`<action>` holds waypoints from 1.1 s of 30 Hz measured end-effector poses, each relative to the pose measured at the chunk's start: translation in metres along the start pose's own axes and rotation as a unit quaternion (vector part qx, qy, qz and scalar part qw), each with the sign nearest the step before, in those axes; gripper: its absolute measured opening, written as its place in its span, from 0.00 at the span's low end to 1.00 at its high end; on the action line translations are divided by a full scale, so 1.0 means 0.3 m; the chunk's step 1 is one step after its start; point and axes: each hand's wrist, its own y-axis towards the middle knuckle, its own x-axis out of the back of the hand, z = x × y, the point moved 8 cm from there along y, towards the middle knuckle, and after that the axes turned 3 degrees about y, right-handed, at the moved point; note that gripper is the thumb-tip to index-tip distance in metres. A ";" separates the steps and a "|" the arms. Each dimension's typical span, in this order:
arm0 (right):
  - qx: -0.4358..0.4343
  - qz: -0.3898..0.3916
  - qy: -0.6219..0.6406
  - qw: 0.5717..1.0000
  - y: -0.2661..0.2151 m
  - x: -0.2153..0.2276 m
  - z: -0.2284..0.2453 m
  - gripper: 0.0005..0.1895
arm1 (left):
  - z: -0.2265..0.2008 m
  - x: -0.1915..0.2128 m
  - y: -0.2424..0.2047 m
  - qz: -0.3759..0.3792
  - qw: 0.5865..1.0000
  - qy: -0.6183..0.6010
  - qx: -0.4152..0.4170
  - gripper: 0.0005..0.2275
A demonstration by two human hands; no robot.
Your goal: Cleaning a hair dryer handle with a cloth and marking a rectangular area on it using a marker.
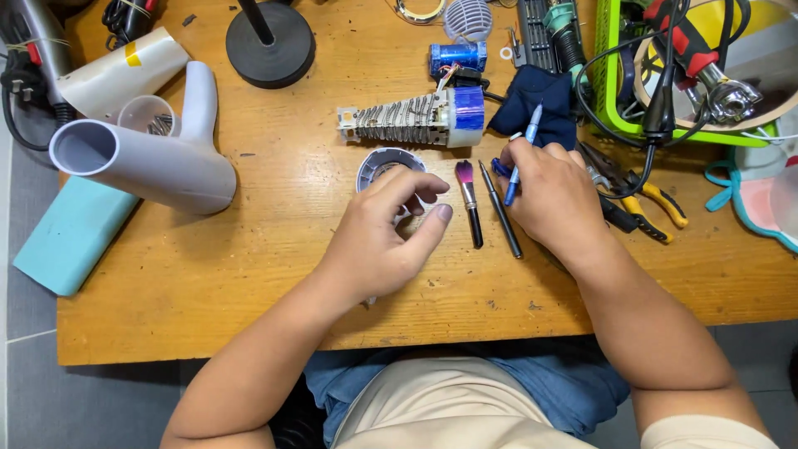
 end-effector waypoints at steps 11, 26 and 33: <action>0.123 -0.181 0.468 0.856 -0.108 0.135 0.130 0.19 | 0.032 -0.076 -0.047 -0.010 0.990 0.052 -0.134 0.16; 0.147 -0.202 0.623 0.741 -0.185 0.084 0.051 0.45 | 0.286 -0.133 -0.107 -0.040 0.913 -0.387 0.125 0.14; 0.149 -0.168 0.659 0.718 -0.177 0.091 0.115 0.45 | 0.296 -0.138 -0.107 -0.040 0.902 -0.411 0.128 0.14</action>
